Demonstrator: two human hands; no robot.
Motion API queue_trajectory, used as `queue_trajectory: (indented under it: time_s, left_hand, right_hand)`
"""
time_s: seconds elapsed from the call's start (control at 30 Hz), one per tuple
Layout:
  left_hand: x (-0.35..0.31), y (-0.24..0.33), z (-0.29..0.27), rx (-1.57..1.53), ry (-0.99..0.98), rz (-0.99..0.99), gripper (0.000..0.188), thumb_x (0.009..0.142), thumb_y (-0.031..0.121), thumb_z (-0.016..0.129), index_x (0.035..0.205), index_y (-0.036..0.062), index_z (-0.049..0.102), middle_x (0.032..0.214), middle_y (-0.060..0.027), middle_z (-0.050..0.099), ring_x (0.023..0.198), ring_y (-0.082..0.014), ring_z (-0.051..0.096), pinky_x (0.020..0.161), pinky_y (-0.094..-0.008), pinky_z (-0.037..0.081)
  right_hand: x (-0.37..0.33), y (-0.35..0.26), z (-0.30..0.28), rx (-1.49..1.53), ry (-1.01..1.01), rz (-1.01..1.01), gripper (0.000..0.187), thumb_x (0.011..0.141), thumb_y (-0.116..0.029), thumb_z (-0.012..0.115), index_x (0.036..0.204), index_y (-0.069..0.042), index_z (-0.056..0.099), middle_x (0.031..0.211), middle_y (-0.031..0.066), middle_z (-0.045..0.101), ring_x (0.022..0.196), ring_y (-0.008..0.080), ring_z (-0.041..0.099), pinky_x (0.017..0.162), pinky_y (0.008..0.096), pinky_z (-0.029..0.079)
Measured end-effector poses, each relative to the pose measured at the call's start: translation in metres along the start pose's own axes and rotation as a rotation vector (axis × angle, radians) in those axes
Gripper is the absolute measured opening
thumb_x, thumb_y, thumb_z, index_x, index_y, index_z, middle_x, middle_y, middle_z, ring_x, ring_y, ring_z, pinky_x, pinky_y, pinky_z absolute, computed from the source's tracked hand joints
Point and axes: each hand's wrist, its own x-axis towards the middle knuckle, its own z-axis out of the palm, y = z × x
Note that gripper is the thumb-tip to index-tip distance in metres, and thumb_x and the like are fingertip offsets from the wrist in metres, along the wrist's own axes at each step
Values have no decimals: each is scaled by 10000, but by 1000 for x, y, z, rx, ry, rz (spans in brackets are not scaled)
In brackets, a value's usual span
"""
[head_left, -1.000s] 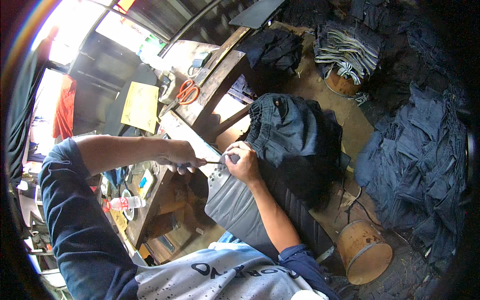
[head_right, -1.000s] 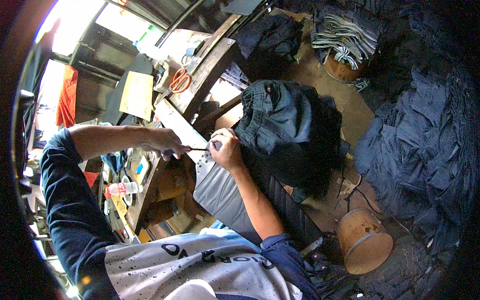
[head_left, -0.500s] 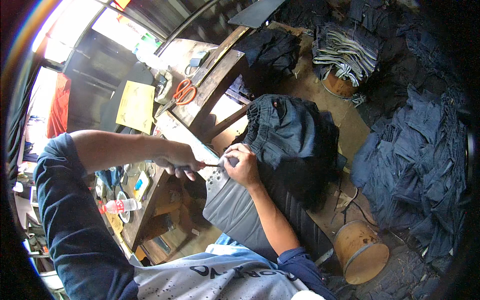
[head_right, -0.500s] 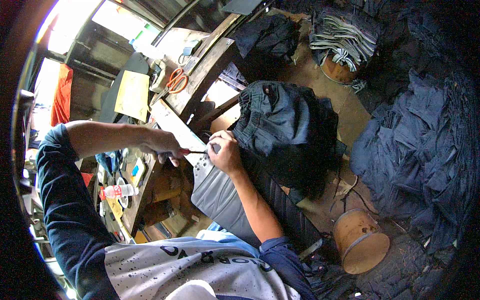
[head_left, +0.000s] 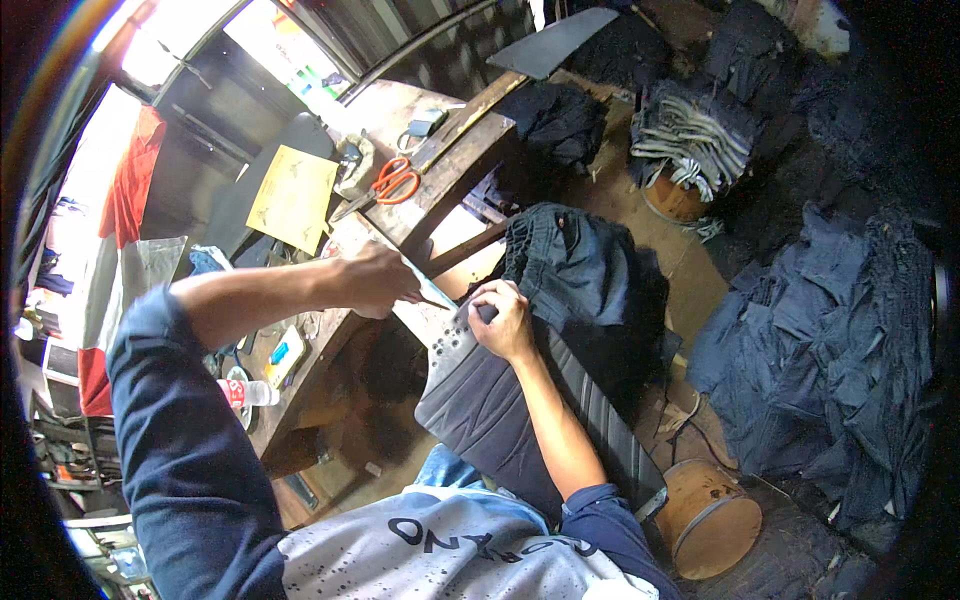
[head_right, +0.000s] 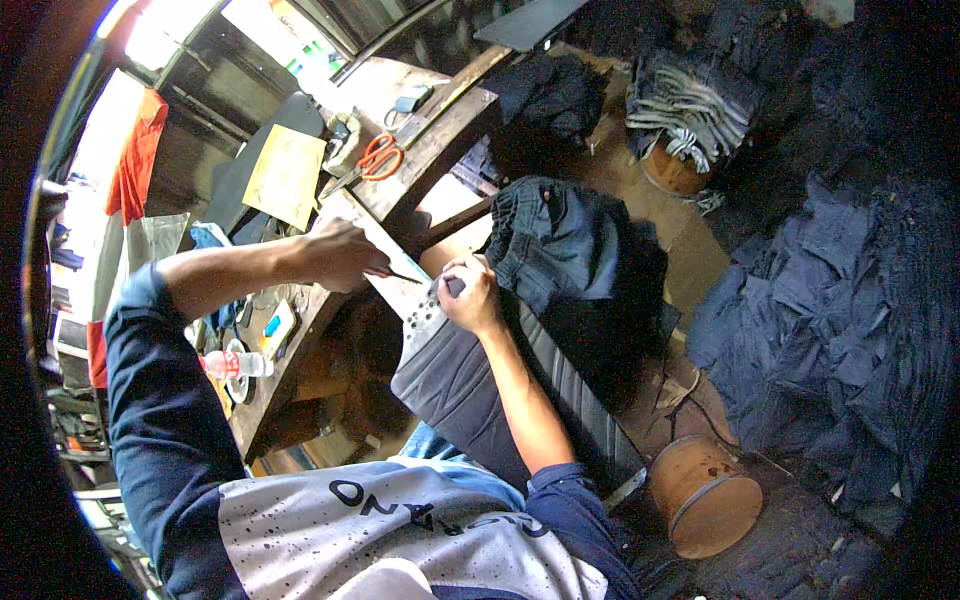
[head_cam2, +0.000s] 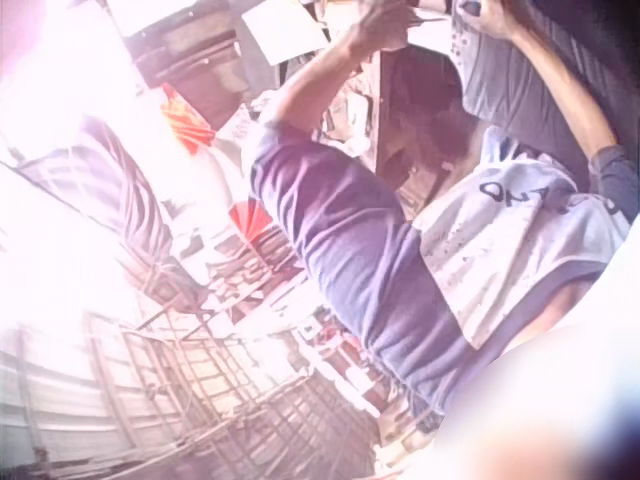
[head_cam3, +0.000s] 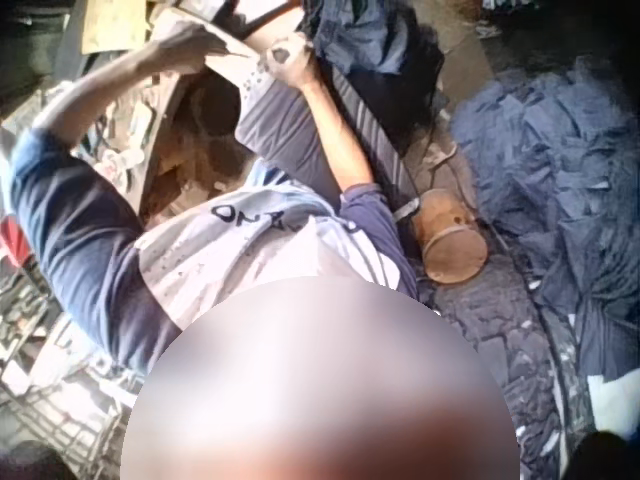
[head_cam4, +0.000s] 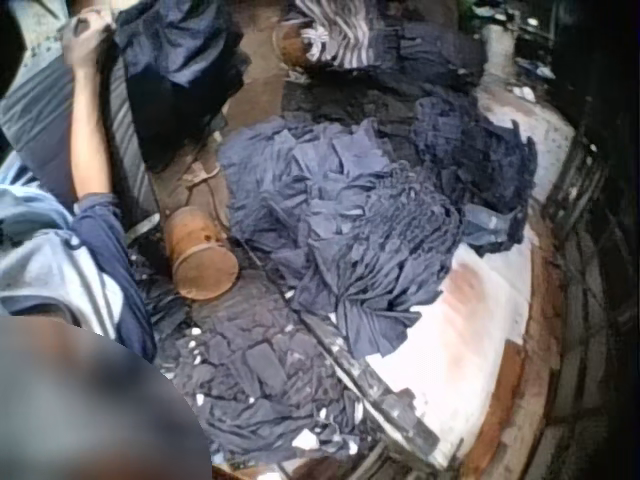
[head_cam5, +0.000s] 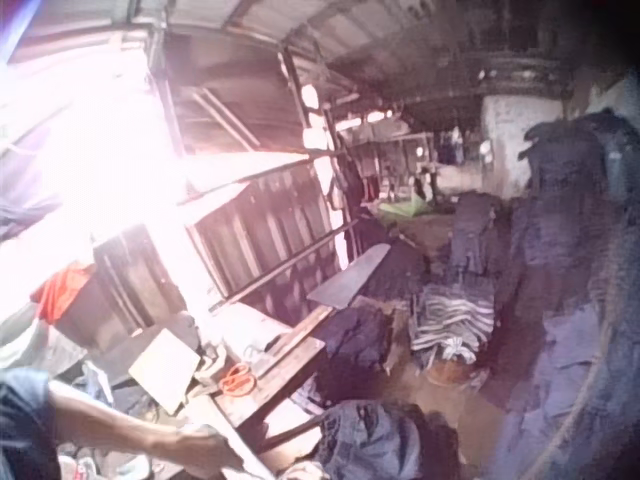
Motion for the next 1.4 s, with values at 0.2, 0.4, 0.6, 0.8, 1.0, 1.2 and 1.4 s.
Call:
queue_trajectory:
  time_s: [0.2, 0.4, 0.6, 0.8, 1.0, 1.2, 1.4]
  left_hand:
    - [-111, -19, 150, -1196, 847, -181, 484, 835, 155, 676, 1306, 85, 592, 1101, -94, 715, 988, -177, 687, 893, -333, 516]
    - [-194, 98, 356, -1946, 976, -793, 548, 805, 138, 711, 1318, 9, 569, 1177, -105, 649, 1065, -175, 583, 942, -328, 454]
    - [-191, 165, 444, -2294, 999, -957, 445, 851, 85, 679, 1275, -14, 587, 855, 21, 578, 666, -51, 481, 587, -224, 411]
    - [-210, 133, 466, -2042, 1126, -754, 471, 820, 93, 681, 1280, 30, 604, 902, -6, 621, 795, -82, 536, 765, -252, 470]
    - [-202, 126, 506, -2318, 1041, -849, 479, 842, 77, 683, 1296, -27, 572, 990, -27, 619, 867, -93, 539, 814, -251, 461]
    - [-185, 112, 507, -2277, 989, -672, 518, 850, 54, 675, 1328, -77, 524, 1078, -76, 635, 928, -115, 568, 849, -261, 464]
    - [-163, 73, 466, -2182, 879, -481, 472, 857, 80, 679, 1302, -29, 566, 962, -12, 606, 778, -71, 518, 687, -228, 452]
  right_hand:
    - [-8, -19, 8, -264, -252, -328, 128, 660, -154, 763, 707, -102, 657, 880, 61, 640, 886, 261, 613, 827, 424, 454]
    - [-12, -79, 57, -687, -301, -59, 156, 742, -176, 693, 788, -41, 632, 908, 120, 609, 925, 330, 576, 862, 467, 426]
    - [-18, -107, 279, -317, -393, -22, 168, 792, -169, 738, 901, -44, 707, 936, 142, 667, 862, 337, 656, 774, 395, 530]
    - [-16, -97, 383, -638, -535, 25, 226, 796, -250, 731, 947, -83, 740, 992, 155, 657, 885, 368, 656, 767, 474, 533]
    - [-26, -87, 398, -795, -503, 77, 141, 772, -191, 629, 829, -108, 728, 956, 143, 641, 853, 354, 677, 693, 492, 549]
    - [-22, -124, 355, -352, -375, 134, 189, 811, -171, 640, 949, -43, 626, 923, 147, 663, 848, 386, 652, 747, 435, 544]
    - [-53, -134, 211, 206, -151, 666, 105, 890, -44, 663, 979, 4, 636, 909, 96, 692, 733, 174, 713, 588, 278, 597]
